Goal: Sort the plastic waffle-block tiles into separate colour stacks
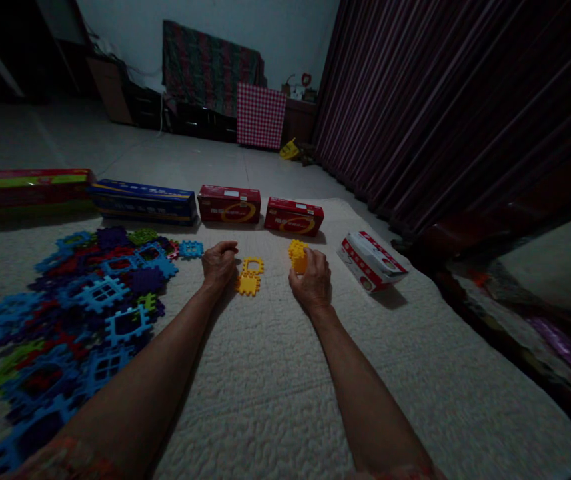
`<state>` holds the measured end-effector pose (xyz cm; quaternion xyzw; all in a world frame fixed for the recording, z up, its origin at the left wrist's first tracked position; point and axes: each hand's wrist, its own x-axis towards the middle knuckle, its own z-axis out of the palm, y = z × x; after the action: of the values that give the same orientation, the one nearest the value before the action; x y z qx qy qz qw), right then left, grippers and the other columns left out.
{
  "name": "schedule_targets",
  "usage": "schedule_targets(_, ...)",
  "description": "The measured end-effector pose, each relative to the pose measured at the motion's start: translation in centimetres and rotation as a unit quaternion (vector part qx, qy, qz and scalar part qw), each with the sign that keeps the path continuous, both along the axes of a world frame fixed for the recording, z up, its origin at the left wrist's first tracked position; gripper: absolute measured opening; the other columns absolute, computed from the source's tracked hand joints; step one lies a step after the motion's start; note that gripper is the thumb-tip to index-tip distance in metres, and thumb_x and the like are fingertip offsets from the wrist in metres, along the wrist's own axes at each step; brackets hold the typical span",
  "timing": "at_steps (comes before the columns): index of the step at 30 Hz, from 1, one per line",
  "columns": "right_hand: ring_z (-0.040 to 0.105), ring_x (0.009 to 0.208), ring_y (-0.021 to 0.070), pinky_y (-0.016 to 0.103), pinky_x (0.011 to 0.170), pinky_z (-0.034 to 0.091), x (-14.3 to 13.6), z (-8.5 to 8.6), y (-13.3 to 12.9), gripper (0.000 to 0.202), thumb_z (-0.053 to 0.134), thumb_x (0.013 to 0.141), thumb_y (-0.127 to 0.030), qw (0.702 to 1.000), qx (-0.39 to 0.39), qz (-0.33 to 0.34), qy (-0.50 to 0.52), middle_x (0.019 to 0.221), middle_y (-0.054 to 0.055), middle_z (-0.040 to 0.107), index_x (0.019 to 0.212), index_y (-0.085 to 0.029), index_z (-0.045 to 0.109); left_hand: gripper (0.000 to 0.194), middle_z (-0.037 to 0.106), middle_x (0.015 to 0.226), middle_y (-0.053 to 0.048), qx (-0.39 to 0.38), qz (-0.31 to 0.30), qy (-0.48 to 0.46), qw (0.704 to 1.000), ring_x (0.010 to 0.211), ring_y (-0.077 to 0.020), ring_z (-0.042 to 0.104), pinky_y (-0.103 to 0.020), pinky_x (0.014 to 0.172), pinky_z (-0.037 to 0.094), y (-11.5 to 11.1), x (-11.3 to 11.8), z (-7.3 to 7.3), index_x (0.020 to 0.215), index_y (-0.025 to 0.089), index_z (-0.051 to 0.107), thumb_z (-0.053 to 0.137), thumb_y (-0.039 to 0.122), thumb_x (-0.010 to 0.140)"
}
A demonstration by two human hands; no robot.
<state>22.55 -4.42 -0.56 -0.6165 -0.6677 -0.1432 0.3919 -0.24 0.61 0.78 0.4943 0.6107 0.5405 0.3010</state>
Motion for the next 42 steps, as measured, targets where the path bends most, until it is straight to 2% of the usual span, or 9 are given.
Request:
schedule_targets(6, 0.053, 0.12, 0.0355, 0.056, 0.101, 0.049, 0.1, -0.2, 0.1, 0.058, 0.064, 0.077, -0.029, 1.0, -0.011, -0.01, 0.0, 0.126, 0.02, 0.055, 0.132, -0.015, 0.052, 0.038, 0.078, 0.087, -0.004, -0.005, -0.002, 0.001, 1.0, 0.083, -0.0183, 0.072, -0.027, 0.08, 0.056, -0.1, 0.0, 0.1, 0.097, 0.016, 0.079, 0.048, 0.015, 0.075)
schedule_targets(11, 0.053, 0.121, 0.0358, 0.057, 0.104, 0.046, -0.5, 0.7, -0.3, 0.054, 0.066, 0.076, -0.027, 1.0, 0.013, -0.011, 0.016, 0.128, 0.019, 0.056, 0.128, -0.017, 0.055, 0.039, 0.078, 0.09, -0.006, -0.006, -0.011, -0.012, 1.0, 0.081, -0.0192, 0.073, -0.028, 0.078, 0.056, 0.0, -0.1, 0.0, 0.1, 0.014, 0.078, 0.048, 0.015, 0.076)
schedule_targets(13, 0.054, 0.121, 0.0341, 0.055, 0.105, 0.046, -1.2, 1.1, -0.6, 0.047, 0.064, 0.078, -0.024, 0.999, 0.037, 0.029, 0.027, 0.127, 0.018, 0.057, 0.125, -0.017, 0.057, 0.039, 0.078, 0.09, -0.005, -0.01, -0.009, -0.008, 1.0, 0.082, -0.0188, 0.073, -0.027, 0.078, 0.056, -0.1, -0.1, 0.0, 0.1, 0.015, 0.078, 0.048, 0.014, 0.076)
schedule_targets(17, 0.06, 0.114, 0.0283, 0.049, 0.103, 0.05, -3.2, 1.6, -1.3, 0.032, 0.056, 0.084, -0.015, 0.983, 0.03, 0.179, 0.028, 0.116, 0.014, 0.064, 0.115, -0.019, 0.062, 0.04, 0.078, 0.095, -0.005, -0.01, -0.024, 0.033, 0.999, 0.09, -0.0177, 0.073, -0.026, 0.086, 0.055, -0.2, -0.2, 0.2, 0.103, 0.016, 0.078, 0.047, 0.01, 0.079)
schedule_targets(21, 0.063, 0.106, 0.0264, 0.046, 0.095, 0.053, -5.2, 1.5, -2.1, 0.029, 0.06, 0.082, -0.014, 0.954, -0.034, 0.296, 0.016, 0.11, 0.012, 0.067, 0.11, -0.02, 0.064, 0.045, 0.076, 0.117, -0.006, 0.013, -0.098, 0.133, 0.986, 0.109, -0.0189, 0.069, -0.03, 0.102, 0.05, -0.1, -0.3, 0.1, 0.113, 0.018, 0.077, 0.048, 0.005, 0.081)
schedule_targets(25, 0.061, 0.11, 0.0274, 0.049, 0.097, 0.051, -6.2, 1.2, -2.5, 0.032, 0.065, 0.082, -0.016, 0.934, -0.073, 0.349, -0.012, 0.118, 0.012, 0.067, 0.113, -0.021, 0.064, 0.047, 0.073, 0.124, -0.006, 0.037, -0.161, 0.218, 0.962, 0.119, -0.0202, 0.064, -0.033, 0.108, 0.046, 0.1, -0.4, -0.3, 0.119, 0.021, 0.075, 0.049, 0.004, 0.083)
schedule_targets(32, 0.06, 0.112, 0.0268, 0.048, 0.098, 0.051, -6.1, 1.3, -2.4, 0.022, 0.063, 0.088, -0.017, 0.925, -0.108, 0.362, -0.044, 0.119, 0.013, 0.066, 0.11, -0.02, 0.064, 0.039, 0.073, 0.125, 0.001, 0.018, -0.229, 0.311, 0.922, 0.13, -0.0219, 0.054, -0.042, 0.117, 0.033, -0.1, -0.5, -0.5, 0.114, 0.03, 0.077, 0.051, 0.012, 0.089)
schedule_targets(36, 0.061, 0.109, 0.0254, 0.046, 0.097, 0.051, -5.7, 1.6, -2.3, 0.017, 0.054, 0.096, -0.021, 0.917, -0.111, 0.38, -0.053, 0.115, 0.013, 0.068, 0.109, -0.019, 0.065, 0.039, 0.073, 0.126, 0.002, -0.001, -0.232, 0.323, 0.918, 0.128, -0.0216, 0.055, -0.039, 0.115, 0.035, -0.4, -0.6, 0.1, 0.114, 0.03, 0.077, 0.053, 0.012, 0.088)
schedule_targets(42, 0.066, 0.086, 0.02, 0.034, 0.081, 0.054, -4.6, 2.2, -1.9, 0.027, 0.042, 0.101, -0.027, 0.936, -0.147, 0.312, 0.072, 0.096, 0.007, 0.071, 0.106, -0.018, 0.067, 0.038, 0.076, 0.118, -0.002, 0.006, -0.195, 0.314, 0.929, 0.13, -0.0249, 0.057, -0.039, 0.113, 0.038, -0.5, -0.4, 0.1, 0.11, 0.03, 0.079, 0.057, 0.01, 0.086)
